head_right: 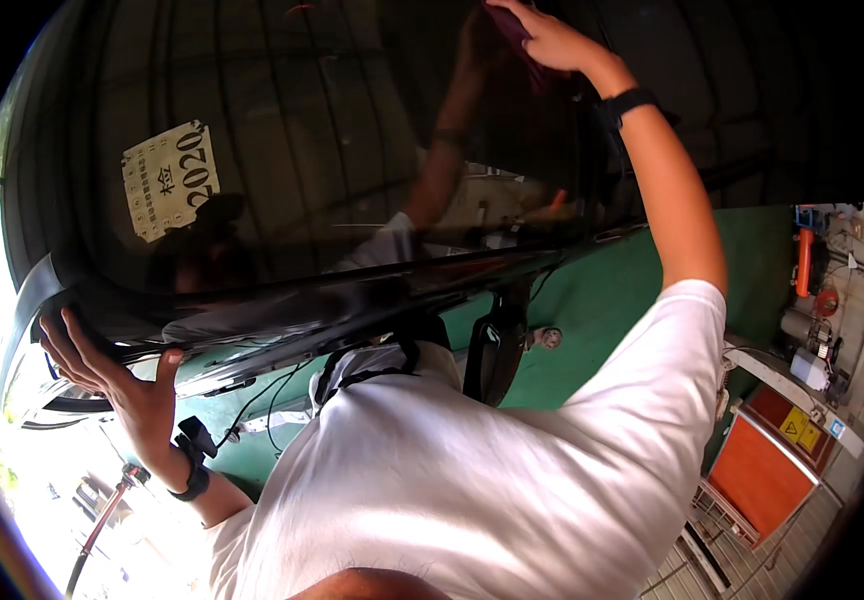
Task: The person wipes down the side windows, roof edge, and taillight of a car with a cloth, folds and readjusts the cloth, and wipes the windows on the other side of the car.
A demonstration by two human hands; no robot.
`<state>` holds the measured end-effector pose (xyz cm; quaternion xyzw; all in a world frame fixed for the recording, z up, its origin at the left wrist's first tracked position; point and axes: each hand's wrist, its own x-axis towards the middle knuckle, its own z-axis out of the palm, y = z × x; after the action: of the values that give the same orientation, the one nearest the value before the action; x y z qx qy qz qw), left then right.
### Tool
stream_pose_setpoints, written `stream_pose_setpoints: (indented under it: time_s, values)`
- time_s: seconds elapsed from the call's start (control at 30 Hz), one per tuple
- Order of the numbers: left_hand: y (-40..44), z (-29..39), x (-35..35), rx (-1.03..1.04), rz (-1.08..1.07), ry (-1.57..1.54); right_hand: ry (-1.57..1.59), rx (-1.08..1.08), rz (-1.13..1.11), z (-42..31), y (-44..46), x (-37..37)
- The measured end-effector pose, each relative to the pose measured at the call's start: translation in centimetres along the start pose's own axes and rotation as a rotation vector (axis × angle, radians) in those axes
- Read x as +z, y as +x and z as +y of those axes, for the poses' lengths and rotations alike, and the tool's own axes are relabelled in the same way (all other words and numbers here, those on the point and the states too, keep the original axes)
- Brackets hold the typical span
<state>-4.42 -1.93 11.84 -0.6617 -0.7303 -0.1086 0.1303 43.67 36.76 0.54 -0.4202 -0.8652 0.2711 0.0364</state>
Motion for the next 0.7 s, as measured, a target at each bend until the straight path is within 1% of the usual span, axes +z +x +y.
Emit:
stream_pose_setpoints:
  time_s: [0.03, 0.07, 0.1, 0.17, 0.2, 0.23, 0.27, 0.3, 0.33, 0.37, 0.47, 0.53, 0.57, 0.63, 0.7]
  values:
    - [-0.1, -0.1, 0.0, 0.001, -0.001, 0.004, 0.053, 0.060, -0.023, 0.6, 0.9, -0.6]
    - [-0.1, -0.1, 0.0, -0.012, -0.012, -0.003, 0.267, -0.207, -0.016, 2.7, 1.3, -0.7]
    - [-0.2, -0.1, -0.1, -0.025, -0.019, -0.009, 0.269, -0.214, -0.011, 4.5, 2.4, -0.8]
    - [-0.1, -0.1, 0.0, -0.042, -0.019, -0.006, 0.185, 0.426, -0.100, 7.5, 5.0, -0.8]
    - [-0.1, 0.0, 0.0, -0.047, -0.026, -0.047, 0.183, 0.415, -0.098, 9.0, 5.4, -0.4]
    - [-0.1, 0.0, 0.0, -0.055, -0.031, -0.085, 0.097, 0.425, -0.053, 10.7, 5.8, 0.1]
    - [-0.1, 0.3, 0.1, -0.068, -0.023, -0.034, 0.011, 0.427, 0.000, 12.4, 6.5, 0.6]
    - [0.0, 0.3, 0.5, -0.083, -0.003, -0.020, -0.073, 0.442, 0.006, 14.2, 7.2, 1.2]
    - [-0.1, 0.2, 0.6, -0.082, -0.030, -0.004, -0.134, 0.486, 0.050, 14.4, 7.8, 1.4]
    - [-0.4, 0.1, 0.4, -0.080, -0.067, 0.007, -0.138, 0.465, 0.046, 14.4, 8.1, 1.2]
    - [-0.8, 0.0, 0.2, -0.103, -0.078, -0.003, -0.076, 0.461, 0.013, 13.4, 10.3, 0.0]
    - [-0.9, -0.1, 0.8, -0.095, -0.070, -0.020, -0.046, 0.345, 0.081, 12.8, 12.1, -0.2]
    - [-1.0, -0.2, 0.9, -0.102, -0.073, -0.020, -0.048, 0.341, 0.074, 11.2, 12.9, -0.2]
    - [-1.1, -0.2, 1.0, -0.106, -0.071, -0.013, -0.088, 0.154, 0.146, 5.0, 14.8, -1.0]
    - [-1.1, -0.2, 1.3, -0.106, -0.063, -0.020, -0.028, 0.188, 0.032, -0.3, 17.0, -2.4]
